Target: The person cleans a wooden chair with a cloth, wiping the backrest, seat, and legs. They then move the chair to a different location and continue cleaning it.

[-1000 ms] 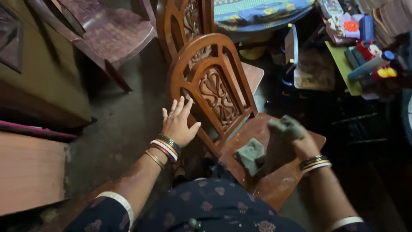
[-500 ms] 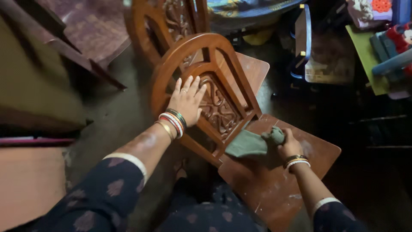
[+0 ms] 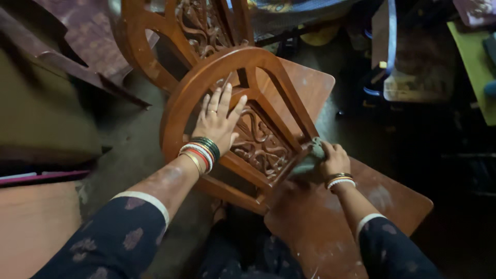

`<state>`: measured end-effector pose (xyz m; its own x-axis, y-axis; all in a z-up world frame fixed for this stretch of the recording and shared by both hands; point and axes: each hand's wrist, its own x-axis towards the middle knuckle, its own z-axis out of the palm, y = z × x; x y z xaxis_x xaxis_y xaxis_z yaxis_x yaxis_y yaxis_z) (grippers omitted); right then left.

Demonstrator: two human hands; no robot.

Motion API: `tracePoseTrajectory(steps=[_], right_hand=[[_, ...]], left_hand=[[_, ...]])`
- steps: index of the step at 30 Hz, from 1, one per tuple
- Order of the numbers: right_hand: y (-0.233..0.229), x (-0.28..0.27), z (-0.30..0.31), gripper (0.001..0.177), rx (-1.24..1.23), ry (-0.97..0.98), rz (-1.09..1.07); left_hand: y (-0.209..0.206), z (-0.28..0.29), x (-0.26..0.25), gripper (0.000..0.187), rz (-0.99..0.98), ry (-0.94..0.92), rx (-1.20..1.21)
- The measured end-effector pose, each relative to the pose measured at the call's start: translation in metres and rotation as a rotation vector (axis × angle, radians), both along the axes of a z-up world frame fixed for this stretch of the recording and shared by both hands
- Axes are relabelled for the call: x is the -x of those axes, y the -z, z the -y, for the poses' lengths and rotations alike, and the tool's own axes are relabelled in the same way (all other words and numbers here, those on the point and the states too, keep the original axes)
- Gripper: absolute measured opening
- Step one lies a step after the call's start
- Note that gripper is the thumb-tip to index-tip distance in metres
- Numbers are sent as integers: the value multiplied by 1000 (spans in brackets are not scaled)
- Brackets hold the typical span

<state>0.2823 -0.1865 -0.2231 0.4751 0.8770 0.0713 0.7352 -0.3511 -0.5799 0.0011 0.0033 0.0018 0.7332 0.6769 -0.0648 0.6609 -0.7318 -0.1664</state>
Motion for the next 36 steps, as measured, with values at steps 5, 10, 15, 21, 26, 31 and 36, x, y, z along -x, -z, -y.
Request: tracePoseTrajectory(steps=[5, 10, 15, 21, 26, 31, 36], right_hand=[[22, 13, -47, 53, 76, -136, 133], [72, 7, -80, 38, 456, -88, 258], [54, 1, -94, 44, 766, -114, -7], [102, -6, -95, 47, 692, -80, -263], [183, -20, -78, 44, 454, -18, -561], [180, -37, -47, 42, 407, 22, -506], [109, -38, -19, 55, 314, 309, -284]], left_hand=[[3, -11, -4, 102, 2, 38, -21], [9, -14, -1, 101, 43, 67, -45], [8, -14, -4, 101, 42, 66, -39], [8, -14, -6, 101, 35, 68, -74], [5, -13, -9, 106, -45, 61, -72], [9, -14, -6, 105, -52, 49, -82], [10, -14, 5, 106, -2, 49, -71]])
